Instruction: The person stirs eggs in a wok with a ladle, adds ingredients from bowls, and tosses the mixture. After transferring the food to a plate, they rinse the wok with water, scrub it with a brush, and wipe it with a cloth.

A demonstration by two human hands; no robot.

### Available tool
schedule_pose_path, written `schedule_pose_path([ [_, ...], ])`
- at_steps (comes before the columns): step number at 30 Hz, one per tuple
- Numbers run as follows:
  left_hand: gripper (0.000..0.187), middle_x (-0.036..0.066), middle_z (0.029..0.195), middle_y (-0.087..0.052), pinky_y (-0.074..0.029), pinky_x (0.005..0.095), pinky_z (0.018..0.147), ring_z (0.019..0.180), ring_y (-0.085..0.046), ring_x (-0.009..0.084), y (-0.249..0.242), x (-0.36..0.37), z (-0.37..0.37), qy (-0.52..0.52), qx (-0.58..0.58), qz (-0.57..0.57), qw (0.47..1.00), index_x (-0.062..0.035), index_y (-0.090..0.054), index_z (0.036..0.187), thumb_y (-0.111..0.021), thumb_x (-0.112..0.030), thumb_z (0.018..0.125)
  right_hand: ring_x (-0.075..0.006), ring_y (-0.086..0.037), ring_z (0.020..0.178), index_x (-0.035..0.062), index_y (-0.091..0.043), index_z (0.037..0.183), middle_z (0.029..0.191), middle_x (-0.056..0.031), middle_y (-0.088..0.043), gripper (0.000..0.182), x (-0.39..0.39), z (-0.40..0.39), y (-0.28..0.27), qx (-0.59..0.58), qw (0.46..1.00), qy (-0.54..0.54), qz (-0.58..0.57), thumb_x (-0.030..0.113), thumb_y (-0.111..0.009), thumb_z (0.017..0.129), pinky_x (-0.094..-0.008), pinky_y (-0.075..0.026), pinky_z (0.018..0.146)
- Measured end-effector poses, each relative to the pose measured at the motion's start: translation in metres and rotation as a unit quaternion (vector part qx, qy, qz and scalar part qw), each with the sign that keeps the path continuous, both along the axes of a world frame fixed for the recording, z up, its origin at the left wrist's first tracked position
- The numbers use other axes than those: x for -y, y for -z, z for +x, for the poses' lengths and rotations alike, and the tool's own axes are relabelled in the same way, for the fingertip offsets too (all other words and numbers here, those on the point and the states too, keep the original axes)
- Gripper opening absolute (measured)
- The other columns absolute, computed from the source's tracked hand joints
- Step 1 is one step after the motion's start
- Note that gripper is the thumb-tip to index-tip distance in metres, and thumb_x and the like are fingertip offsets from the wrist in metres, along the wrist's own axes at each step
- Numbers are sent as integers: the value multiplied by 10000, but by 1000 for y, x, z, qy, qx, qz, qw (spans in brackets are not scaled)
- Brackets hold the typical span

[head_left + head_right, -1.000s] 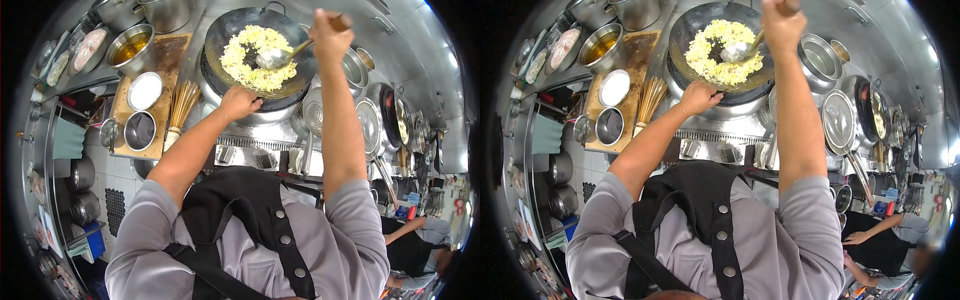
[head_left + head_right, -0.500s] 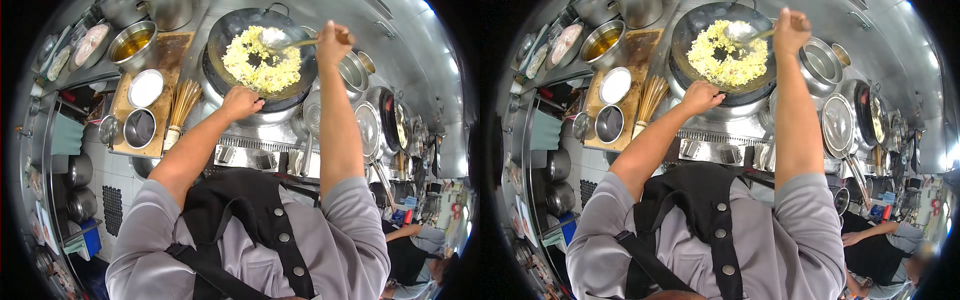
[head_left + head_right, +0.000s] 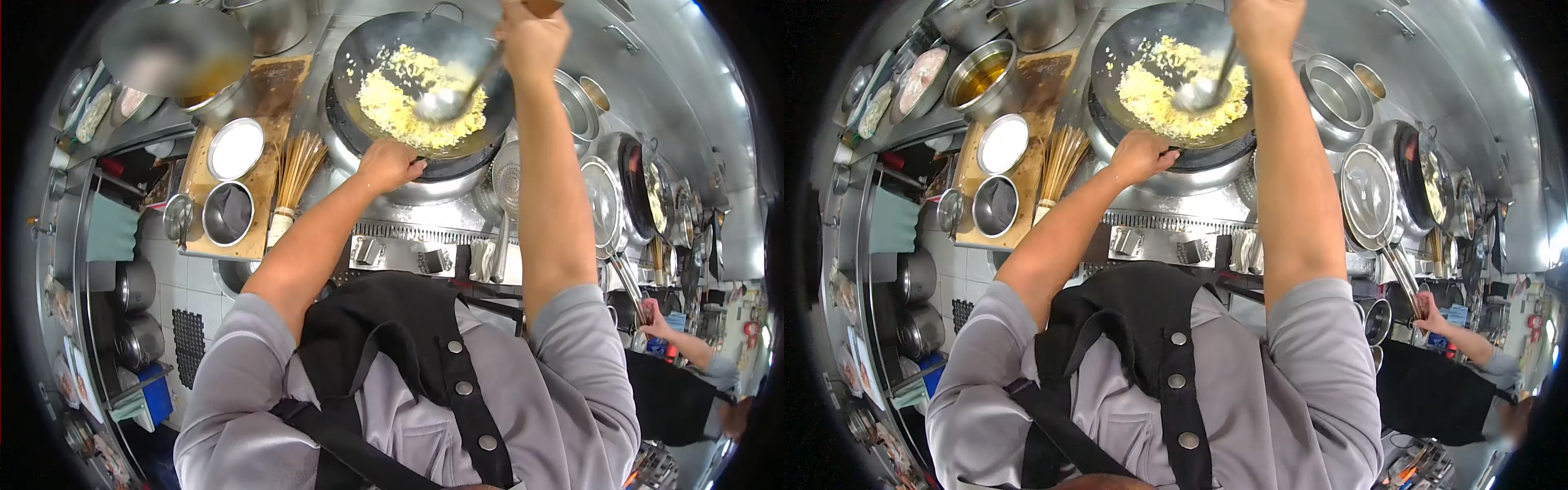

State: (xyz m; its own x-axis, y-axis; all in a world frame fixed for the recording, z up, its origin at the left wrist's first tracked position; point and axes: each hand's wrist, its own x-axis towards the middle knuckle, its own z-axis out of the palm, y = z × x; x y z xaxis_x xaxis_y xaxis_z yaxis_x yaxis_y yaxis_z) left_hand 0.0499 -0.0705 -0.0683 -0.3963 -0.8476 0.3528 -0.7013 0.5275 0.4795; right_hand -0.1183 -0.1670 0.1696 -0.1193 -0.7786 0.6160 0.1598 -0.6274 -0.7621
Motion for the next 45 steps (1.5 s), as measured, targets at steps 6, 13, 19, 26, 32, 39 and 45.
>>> schedule_pose_path([
  [6,352,167,663,-627,-490,487,693,698,-614,389,-1,0,0,0,8,-11,1000,-39,-627,661,-672,-332,852,-118,-585,625,41,-632,872,736,-39,-633,143,-56,-35,123,-179,965,167,-89,105,-758,853,-267,-478,574],
  [13,356,155,684,-631,-483,482,726,745,-608,373,5,0,1,7,1,-50,999,-43,-604,642,-679,-323,848,-166,-640,876,6,-565,1122,933,-68,-685,328,-243,-85,267,-114,843,-2,525,289,-618,965,-304,-516,763],
  [19,358,145,661,-604,-466,481,699,730,-595,362,8,1,-3,-9,15,-58,998,-41,-591,634,-690,-322,832,-286,-562,1195,38,-528,1296,1250,-215,-584,436,-392,-146,413,-529,707,-73,464,348,-512,989,-373,-427,1002],
  [26,365,154,625,-584,-458,477,684,676,-579,364,3,1,-6,-17,33,-49,998,-35,-584,610,-695,-317,812,-407,-324,1413,49,-424,1454,1540,-213,-347,755,-341,-167,489,-766,459,-55,446,526,-593,893,-539,-296,1142],
  [32,371,145,626,-592,-465,465,681,675,-580,353,2,1,-6,-19,61,-35,997,-45,-594,607,-698,-334,815,-362,-356,1421,59,-455,1448,1534,-170,-393,665,-317,-171,494,-721,416,-178,524,405,-584,895,-570,-348,1097],
  [39,363,138,629,-599,-466,458,712,695,-587,342,7,3,-3,-14,37,-45,998,-45,-595,608,-699,-325,814,-242,-682,985,39,-518,1352,1060,-141,-686,538,-317,-119,280,-75,818,-242,516,454,-501,1009,-360,-571,822],
  [45,360,139,629,-601,-468,456,726,713,-597,343,9,3,-6,-15,25,-50,998,-48,-607,618,-688,-336,818,-201,-629,705,93,-317,1491,1018,-196,-635,658,-194,-106,235,266,759,-318,503,442,-560,988,-290,-497,487],
])
